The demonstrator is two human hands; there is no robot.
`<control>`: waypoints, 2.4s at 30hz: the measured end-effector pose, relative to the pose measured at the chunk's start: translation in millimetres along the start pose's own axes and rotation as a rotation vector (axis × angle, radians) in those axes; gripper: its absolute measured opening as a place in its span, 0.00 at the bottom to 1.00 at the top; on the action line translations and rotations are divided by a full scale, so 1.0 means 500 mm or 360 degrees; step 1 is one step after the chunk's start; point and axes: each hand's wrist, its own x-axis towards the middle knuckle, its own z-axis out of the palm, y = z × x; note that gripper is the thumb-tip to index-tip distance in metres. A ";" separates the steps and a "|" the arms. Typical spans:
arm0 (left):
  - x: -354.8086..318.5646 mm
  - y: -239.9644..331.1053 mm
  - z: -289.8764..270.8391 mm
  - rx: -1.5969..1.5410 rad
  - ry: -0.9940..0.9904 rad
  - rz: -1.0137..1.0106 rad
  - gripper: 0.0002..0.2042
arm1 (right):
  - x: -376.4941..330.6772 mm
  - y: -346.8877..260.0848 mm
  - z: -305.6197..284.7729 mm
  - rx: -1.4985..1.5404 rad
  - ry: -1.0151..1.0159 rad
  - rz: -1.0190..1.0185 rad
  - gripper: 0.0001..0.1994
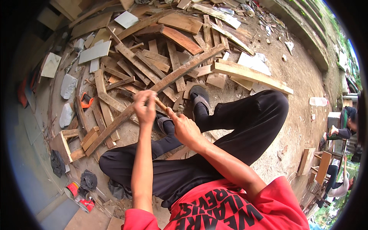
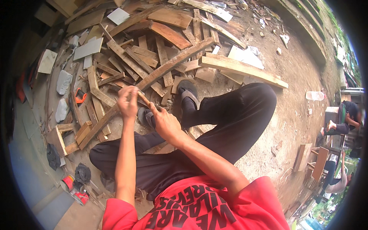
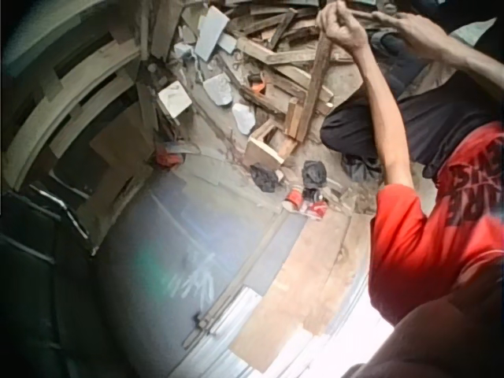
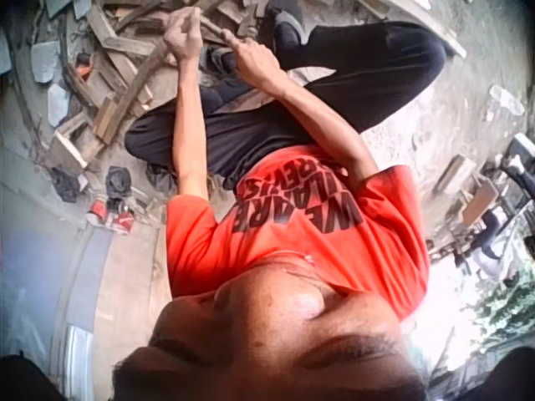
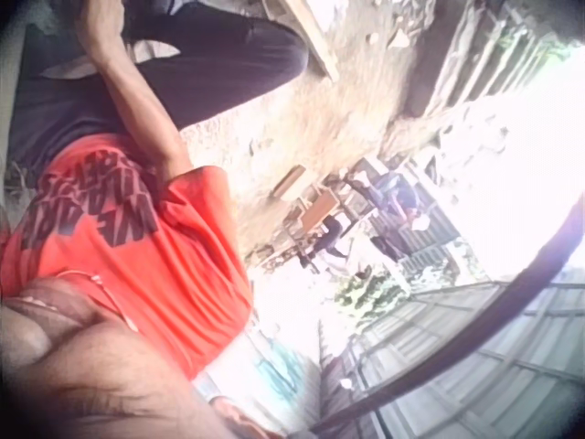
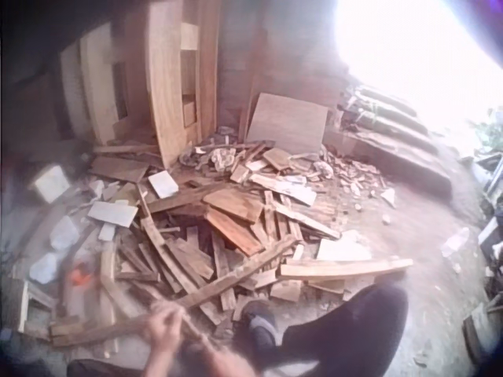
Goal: The person sits on the ground and uses a hammer to break wooden planks into smaller pieces. They repeatedly pick up planks, strike them, and separate the resulting fragments, occasionally moving debris aside.
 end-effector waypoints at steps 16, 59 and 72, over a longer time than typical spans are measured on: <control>-0.188 -0.256 -0.117 0.1287 0.0294 -0.0771 0.31 | 0.066 0.131 -0.005 0.1486 0.0578 0.0666 0.23; -0.094 -0.349 -0.025 0.1020 -0.0601 -0.0422 0.26 | 0.600 0.214 -0.339 0.0273 -0.1572 0.0918 0.12; -0.034 -0.347 -0.085 0.0918 -0.0892 -0.0559 0.30 | 0.637 0.228 -0.363 0.0251 -0.1743 0.0938 0.15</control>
